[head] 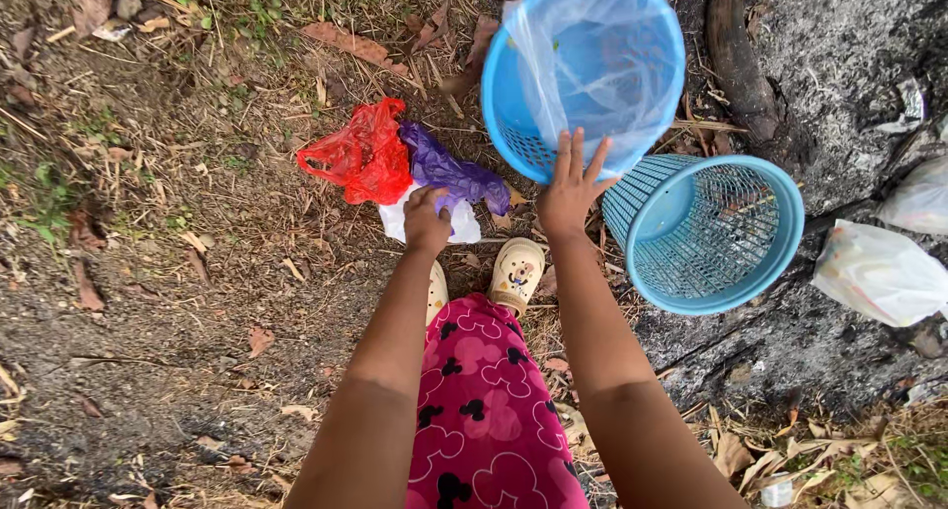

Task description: The person empties trash from plastic baskets onto the ground and lines the baskets with clean plastic bags by hand.

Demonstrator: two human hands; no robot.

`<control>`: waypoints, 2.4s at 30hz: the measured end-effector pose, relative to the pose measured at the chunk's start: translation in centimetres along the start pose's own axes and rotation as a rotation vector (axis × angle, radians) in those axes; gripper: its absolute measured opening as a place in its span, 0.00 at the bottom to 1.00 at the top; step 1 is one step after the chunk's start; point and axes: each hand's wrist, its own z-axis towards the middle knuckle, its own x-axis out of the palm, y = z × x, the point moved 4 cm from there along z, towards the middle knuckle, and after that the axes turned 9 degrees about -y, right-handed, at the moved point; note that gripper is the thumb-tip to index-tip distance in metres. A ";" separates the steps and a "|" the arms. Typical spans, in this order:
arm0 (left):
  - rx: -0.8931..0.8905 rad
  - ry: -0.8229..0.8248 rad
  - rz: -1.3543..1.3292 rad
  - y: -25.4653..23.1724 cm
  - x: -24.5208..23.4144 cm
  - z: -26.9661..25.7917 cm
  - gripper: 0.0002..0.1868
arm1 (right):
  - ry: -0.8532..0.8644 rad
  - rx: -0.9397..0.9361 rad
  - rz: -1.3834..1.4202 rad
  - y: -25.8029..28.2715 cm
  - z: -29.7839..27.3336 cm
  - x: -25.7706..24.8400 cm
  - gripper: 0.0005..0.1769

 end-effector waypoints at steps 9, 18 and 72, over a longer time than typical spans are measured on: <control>-0.373 0.233 0.302 -0.6 3.2 1.5 0.25 | -0.203 0.014 0.347 0.6 -2.4 -3.7 0.54; -0.140 -0.321 -0.678 -4.5 -9.5 1.8 0.09 | 0.005 0.037 0.719 4.0 -3.4 -7.3 0.25; 0.786 0.268 0.339 -44.3 12.8 -12.8 0.26 | 0.090 0.934 0.391 -35.5 -12.1 -16.4 0.46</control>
